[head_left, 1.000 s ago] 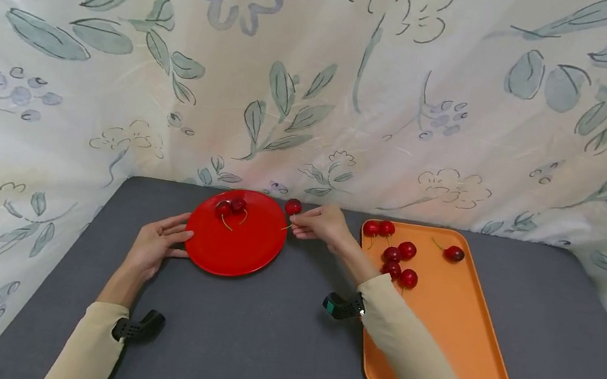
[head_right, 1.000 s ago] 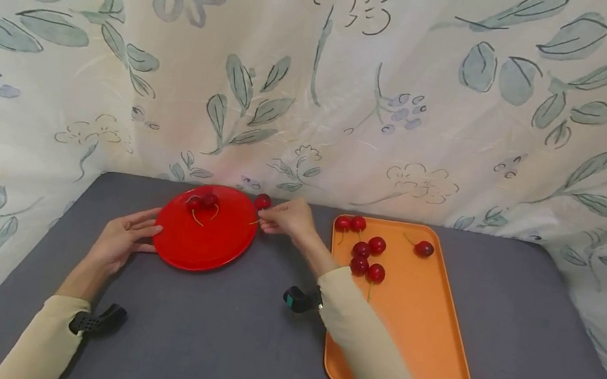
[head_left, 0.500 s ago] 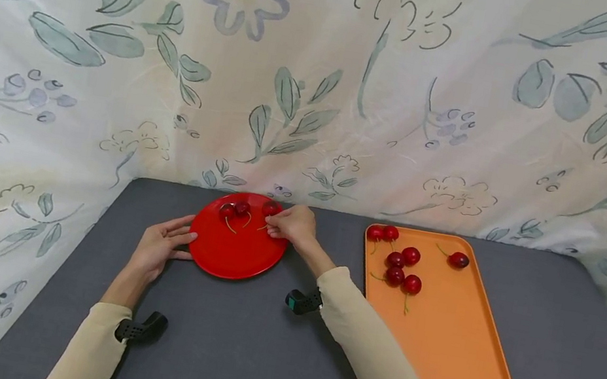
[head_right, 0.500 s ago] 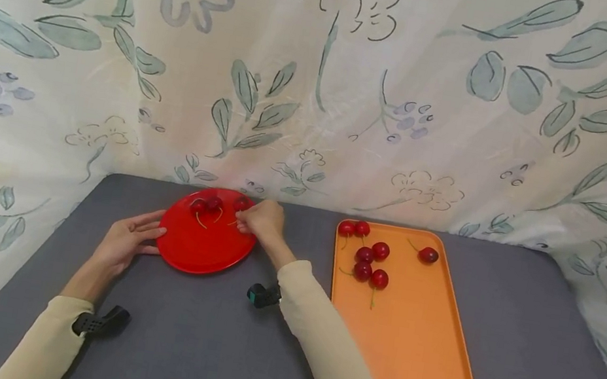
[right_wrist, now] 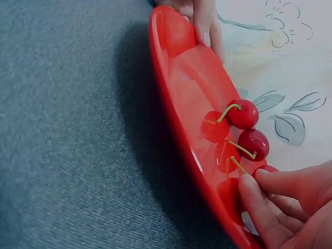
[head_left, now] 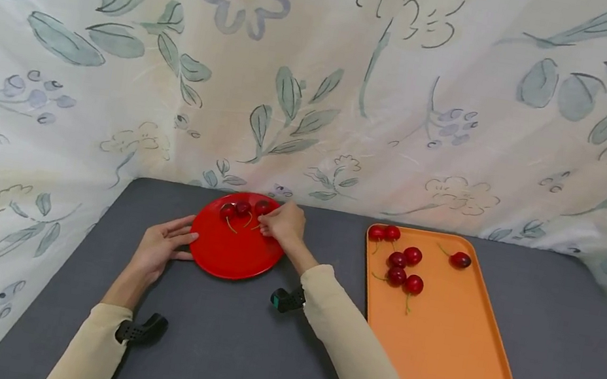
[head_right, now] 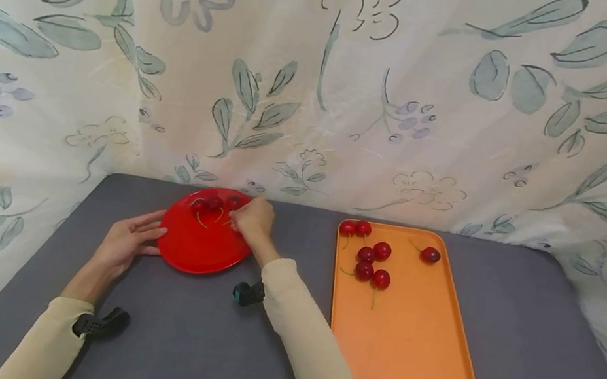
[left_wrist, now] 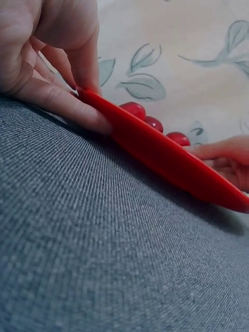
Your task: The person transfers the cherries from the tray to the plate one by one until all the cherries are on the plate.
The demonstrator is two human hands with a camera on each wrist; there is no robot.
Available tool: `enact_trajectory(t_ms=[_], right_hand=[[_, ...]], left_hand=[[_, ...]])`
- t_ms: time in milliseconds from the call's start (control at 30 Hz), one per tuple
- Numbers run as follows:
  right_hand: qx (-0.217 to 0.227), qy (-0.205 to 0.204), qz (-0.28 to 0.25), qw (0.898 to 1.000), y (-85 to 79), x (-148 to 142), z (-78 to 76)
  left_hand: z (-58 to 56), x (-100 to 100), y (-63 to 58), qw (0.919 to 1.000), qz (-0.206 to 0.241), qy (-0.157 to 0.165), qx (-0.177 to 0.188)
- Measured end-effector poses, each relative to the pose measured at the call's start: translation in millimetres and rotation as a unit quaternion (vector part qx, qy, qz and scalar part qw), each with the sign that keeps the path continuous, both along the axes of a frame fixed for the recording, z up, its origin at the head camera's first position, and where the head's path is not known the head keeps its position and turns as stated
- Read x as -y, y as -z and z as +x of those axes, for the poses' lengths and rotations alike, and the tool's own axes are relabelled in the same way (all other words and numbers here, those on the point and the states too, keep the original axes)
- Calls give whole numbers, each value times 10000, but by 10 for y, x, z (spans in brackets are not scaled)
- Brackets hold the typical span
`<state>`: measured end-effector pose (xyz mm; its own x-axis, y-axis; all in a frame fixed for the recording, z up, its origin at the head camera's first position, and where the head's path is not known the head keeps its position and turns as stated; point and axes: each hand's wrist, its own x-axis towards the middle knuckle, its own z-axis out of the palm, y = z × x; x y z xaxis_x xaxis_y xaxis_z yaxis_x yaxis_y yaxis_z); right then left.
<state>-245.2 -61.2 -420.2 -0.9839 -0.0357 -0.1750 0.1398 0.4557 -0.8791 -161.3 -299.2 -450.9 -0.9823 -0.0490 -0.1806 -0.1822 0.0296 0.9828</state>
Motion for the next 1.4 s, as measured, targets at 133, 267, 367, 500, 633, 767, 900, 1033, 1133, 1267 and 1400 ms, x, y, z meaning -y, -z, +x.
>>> enact_trajectory(t_ms=[133, 267, 367, 500, 633, 767, 900, 1033, 1133, 1267, 1400], right_hand=[[-39, 62, 50, 10000, 11, 7, -8], [-31, 107, 77, 9999, 28, 17, -25], [-36, 117, 70, 9999, 43, 31, -40], [-45, 112, 43, 9999, 51, 38, -45], [-51, 112, 16, 9999, 28, 10, -27], [-161, 8, -144, 9998, -43, -53, 12], [-334, -235, -436, 9982, -158, -139, 66], [-435, -564, -778, 9944, -346, -249, 137], [-538, -828, -891, 9911, -499, -348, 187], [-638, -1029, -901, 9885, -683, -505, 239], [-692, -923, -1221, 9858, -889, -675, 249]], left_hand=[[-15, -5, 9, 10000, 41, 40, 8], [-21, -3, 21, 10000, 83, 29, 12], [-22, -1, 24, 10000, 83, -10, 15], [-14, -7, 22, 10000, 52, -65, 46], [-16, -4, 35, 10000, 20, -39, 56], [-31, 8, 56, 10000, 11, -29, 50], [-37, 8, 55, 10000, -16, -50, 55], [-27, -7, 36, 10000, -23, -81, 53], [-20, -15, 26, 10000, -14, -93, 22], [-21, -25, 18, 9999, 45, -126, 18], [-28, -32, 15, 9999, 91, -133, 54]])
